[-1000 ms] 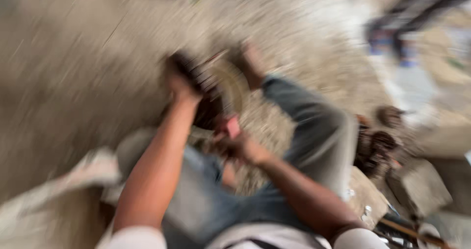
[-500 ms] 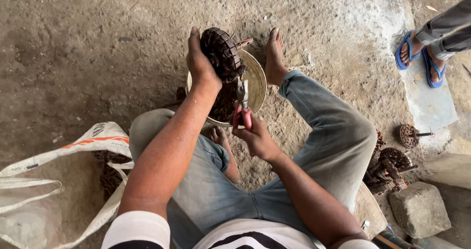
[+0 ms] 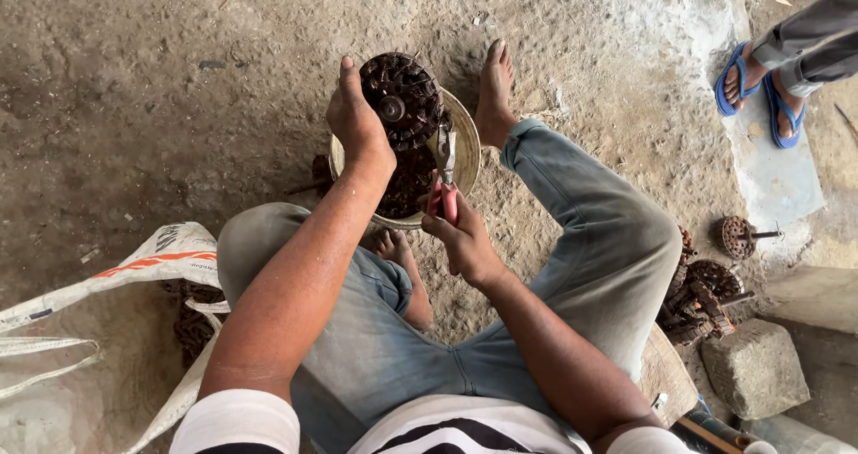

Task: The person sits on the ground and uses pliers to scrape and clean a circular, finned mechanical part over a bucket. The person repeatedly rotates the part and scrapes off debris, which falls into the bucket.

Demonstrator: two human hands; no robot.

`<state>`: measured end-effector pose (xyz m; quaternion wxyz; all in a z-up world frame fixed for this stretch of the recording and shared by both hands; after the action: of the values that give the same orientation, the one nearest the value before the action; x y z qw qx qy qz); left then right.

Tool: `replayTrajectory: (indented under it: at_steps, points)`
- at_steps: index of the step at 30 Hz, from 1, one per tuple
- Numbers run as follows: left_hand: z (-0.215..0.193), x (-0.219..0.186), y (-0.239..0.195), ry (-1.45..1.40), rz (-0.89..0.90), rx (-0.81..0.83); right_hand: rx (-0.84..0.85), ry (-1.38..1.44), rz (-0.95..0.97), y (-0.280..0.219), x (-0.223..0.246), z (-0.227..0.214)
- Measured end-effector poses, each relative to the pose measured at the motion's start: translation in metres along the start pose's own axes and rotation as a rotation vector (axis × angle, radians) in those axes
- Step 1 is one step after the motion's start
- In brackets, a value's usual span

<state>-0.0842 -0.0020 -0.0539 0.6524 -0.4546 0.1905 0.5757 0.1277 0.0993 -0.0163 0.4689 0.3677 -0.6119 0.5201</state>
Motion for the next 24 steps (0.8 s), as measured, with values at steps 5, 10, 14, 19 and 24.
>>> replayTrajectory:
  at_steps: [5,10,14,19,24]
  points:
    - [-0.011,-0.009,0.004,0.146,0.051,-0.040,0.127,0.282,0.090,0.002,-0.005,0.006]
    - [-0.018,-0.009,0.002,0.271,0.058,-0.060,0.045,-0.036,-0.028,0.006,0.002,-0.006]
    - [-0.023,-0.030,-0.001,0.347,0.242,-0.069,-0.019,-0.264,0.008,0.006,0.001,-0.006]
    - [-0.017,-0.037,-0.001,0.317,0.373,0.013,0.084,0.131,0.133,0.006,-0.016,0.004]
    - [-0.009,-0.052,-0.007,0.339,0.423,0.011,0.053,0.165,0.113,0.015,-0.028,-0.002]
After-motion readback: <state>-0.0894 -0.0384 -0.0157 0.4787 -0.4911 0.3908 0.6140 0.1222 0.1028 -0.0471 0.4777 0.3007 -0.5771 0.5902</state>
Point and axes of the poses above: each hand's wrist, its own y-axis towards the middle knuckle, its own z-axis out of the palm, x = y × z, the point moved 10 cm from there along y, towards the middle knuckle
